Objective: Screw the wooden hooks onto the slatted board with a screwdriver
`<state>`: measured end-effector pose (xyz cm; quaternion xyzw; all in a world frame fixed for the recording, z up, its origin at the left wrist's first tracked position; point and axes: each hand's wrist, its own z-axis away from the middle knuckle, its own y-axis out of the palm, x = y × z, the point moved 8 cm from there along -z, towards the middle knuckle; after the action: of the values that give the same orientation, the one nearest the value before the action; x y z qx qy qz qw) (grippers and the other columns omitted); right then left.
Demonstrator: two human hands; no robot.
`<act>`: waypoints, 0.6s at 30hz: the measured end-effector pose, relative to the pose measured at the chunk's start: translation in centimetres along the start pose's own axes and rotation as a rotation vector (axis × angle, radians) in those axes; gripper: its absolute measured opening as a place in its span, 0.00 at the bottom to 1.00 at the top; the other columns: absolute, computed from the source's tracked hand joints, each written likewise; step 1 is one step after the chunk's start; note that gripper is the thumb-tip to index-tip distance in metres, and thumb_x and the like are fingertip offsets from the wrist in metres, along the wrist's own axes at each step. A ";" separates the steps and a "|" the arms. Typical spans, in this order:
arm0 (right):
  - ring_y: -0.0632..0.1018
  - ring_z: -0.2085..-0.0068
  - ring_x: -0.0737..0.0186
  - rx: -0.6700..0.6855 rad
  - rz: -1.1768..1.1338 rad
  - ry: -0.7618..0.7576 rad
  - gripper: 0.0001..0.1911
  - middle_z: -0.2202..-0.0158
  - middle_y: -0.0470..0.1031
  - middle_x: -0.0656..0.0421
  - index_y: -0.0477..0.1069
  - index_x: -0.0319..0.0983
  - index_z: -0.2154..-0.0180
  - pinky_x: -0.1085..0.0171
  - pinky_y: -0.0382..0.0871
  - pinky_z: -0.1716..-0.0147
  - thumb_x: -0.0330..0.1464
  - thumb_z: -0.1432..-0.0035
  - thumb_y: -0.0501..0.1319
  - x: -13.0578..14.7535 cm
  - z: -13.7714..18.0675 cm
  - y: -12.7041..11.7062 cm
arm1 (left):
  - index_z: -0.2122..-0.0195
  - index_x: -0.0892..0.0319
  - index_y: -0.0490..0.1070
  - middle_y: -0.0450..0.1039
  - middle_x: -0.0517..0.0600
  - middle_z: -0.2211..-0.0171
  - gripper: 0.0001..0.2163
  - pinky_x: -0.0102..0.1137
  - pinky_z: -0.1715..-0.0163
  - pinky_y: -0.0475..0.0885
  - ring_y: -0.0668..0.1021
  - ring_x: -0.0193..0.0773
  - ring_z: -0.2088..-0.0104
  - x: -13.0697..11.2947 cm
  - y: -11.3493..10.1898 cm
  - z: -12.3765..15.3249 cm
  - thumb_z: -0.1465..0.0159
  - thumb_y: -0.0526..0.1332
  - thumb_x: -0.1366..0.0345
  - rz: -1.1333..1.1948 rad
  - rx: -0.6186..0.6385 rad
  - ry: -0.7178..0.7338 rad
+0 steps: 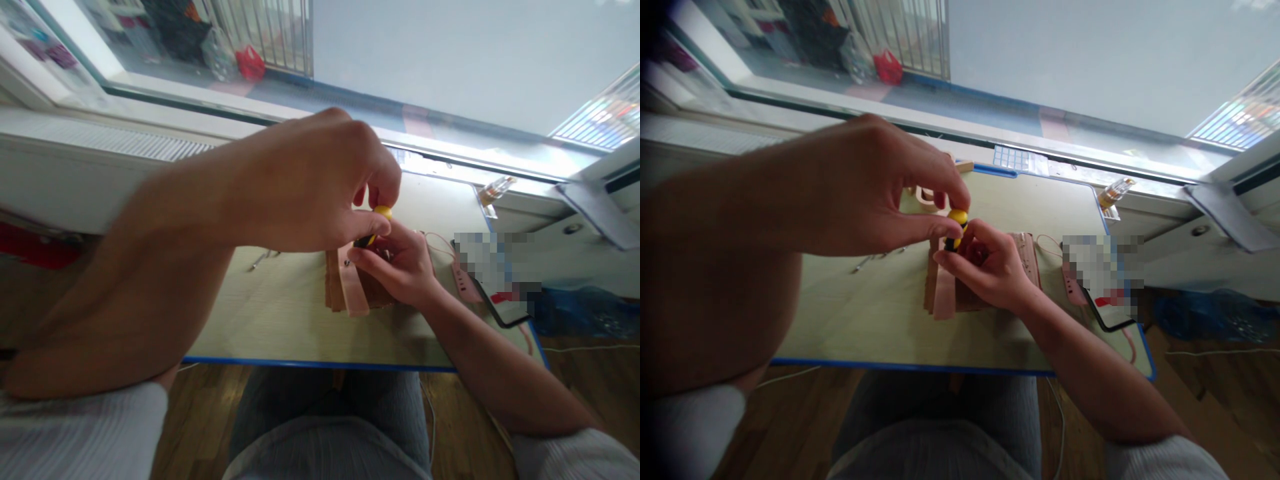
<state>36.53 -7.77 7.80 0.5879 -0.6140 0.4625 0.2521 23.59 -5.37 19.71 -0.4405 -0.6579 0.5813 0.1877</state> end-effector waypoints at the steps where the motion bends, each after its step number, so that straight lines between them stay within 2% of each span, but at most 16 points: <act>1: 0.65 0.77 0.71 0.011 -0.011 0.006 0.15 0.75 0.69 0.67 0.75 0.42 0.66 0.65 0.58 0.80 0.40 0.34 0.76 -0.1 0.0 0.1 | 0.61 0.53 0.87 0.81 0.45 0.70 0.11 0.36 0.53 0.75 0.84 0.39 0.64 0.0 0.1 0.0 0.32 0.63 0.61 0.004 0.008 -0.006; 5: 0.69 0.74 0.69 0.042 -0.040 0.034 0.13 0.73 0.73 0.65 0.78 0.42 0.63 0.65 0.62 0.76 0.42 0.31 0.74 -0.4 0.1 0.2 | 0.62 0.54 0.86 0.80 0.45 0.71 0.14 0.34 0.56 0.76 0.84 0.38 0.63 -0.3 -0.1 0.1 0.30 0.60 0.57 -0.007 -0.009 0.007; 9: 0.69 0.75 0.69 0.044 -0.038 0.023 0.11 0.75 0.73 0.66 0.78 0.42 0.63 0.65 0.61 0.77 0.40 0.31 0.73 -0.2 0.0 0.1 | 0.61 0.54 0.86 0.81 0.46 0.71 0.15 0.33 0.57 0.77 0.85 0.39 0.62 -0.4 0.0 0.1 0.30 0.59 0.56 -0.023 -0.010 0.031; 14: 0.68 0.75 0.69 0.041 -0.017 0.016 0.12 0.75 0.72 0.66 0.77 0.41 0.64 0.65 0.61 0.77 0.40 0.31 0.73 -0.3 -0.1 0.1 | 0.59 0.56 0.86 0.82 0.47 0.69 0.13 0.34 0.57 0.76 0.84 0.40 0.63 -0.4 0.1 0.0 0.31 0.62 0.57 -0.020 0.011 0.029; 18: 0.67 0.75 0.69 0.021 -0.003 0.001 0.14 0.76 0.69 0.66 0.76 0.41 0.66 0.65 0.61 0.76 0.40 0.31 0.74 -0.3 0.0 0.0 | 0.59 0.55 0.87 0.83 0.48 0.69 0.14 0.34 0.54 0.76 0.84 0.40 0.62 -0.2 0.0 -0.1 0.29 0.63 0.54 -0.032 0.010 0.009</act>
<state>36.61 -7.60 7.51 0.5910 -0.6083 0.4688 0.2469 23.76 -5.44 19.77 -0.4317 -0.6610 0.5795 0.2022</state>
